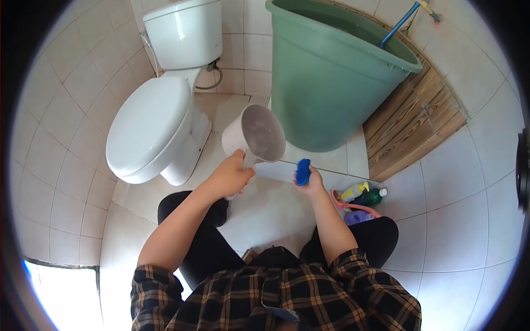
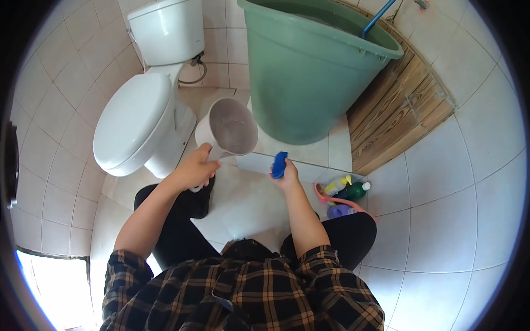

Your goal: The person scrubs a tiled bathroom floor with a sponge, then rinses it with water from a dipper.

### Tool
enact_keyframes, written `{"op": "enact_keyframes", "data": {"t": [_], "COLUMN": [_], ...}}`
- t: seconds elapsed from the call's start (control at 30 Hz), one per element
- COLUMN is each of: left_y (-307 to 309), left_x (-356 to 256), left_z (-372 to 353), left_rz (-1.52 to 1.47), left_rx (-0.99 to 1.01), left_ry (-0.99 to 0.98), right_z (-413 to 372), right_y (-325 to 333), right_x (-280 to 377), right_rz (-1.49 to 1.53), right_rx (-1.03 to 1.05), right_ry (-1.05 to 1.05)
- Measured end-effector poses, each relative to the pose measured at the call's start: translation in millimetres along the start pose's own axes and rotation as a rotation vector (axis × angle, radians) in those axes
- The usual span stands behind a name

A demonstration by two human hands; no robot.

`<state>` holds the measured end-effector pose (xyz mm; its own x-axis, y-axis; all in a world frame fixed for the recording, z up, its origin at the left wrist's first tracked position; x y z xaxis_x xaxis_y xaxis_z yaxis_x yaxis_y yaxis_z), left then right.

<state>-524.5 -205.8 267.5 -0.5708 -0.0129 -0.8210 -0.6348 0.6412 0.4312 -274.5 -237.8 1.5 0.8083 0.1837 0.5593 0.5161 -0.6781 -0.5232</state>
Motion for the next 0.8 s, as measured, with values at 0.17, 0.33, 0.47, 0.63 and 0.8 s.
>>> {"op": "enact_keyframes", "data": {"t": [0.17, 0.33, 0.47, 0.63, 0.8], "left_y": [-26, -50, -50, -24, -2], "left_x": [7, 3, 15, 26, 25], "left_z": [13, 15, 21, 26, 14], "left_rz": [0.301, 0.461, 0.064, -0.519, -0.600], "left_rx": [-0.029, 0.005, 0.125, 0.096, -0.001], "left_ry": [-0.111, -0.157, 0.116, 0.259, 0.228], "right_z": [-26, -25, -22, -50, -156], "right_y": [-40, -48, -50, -85, -223], "right_x": [-36, -21, -18, 29, 215], "right_rz": [0.188, 0.241, 0.289, 0.309, -0.666], "right_rx": [0.236, 0.207, 0.164, 0.048, 0.241], "right_ry": [-0.239, -0.070, -0.081, -0.166, 1.121]}}
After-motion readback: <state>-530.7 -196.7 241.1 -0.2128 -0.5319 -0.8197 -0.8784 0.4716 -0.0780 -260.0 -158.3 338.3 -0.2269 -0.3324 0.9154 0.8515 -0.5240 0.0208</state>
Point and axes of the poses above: each hand's wrist, its own z-axis towards the middle knuckle, its own y-axis out of the back of the hand, x = y × z, the point moved 8 cm from there along z, towards the middle knuckle, and after that the axes turned 5 degrees about y, right-handed, at the moved point
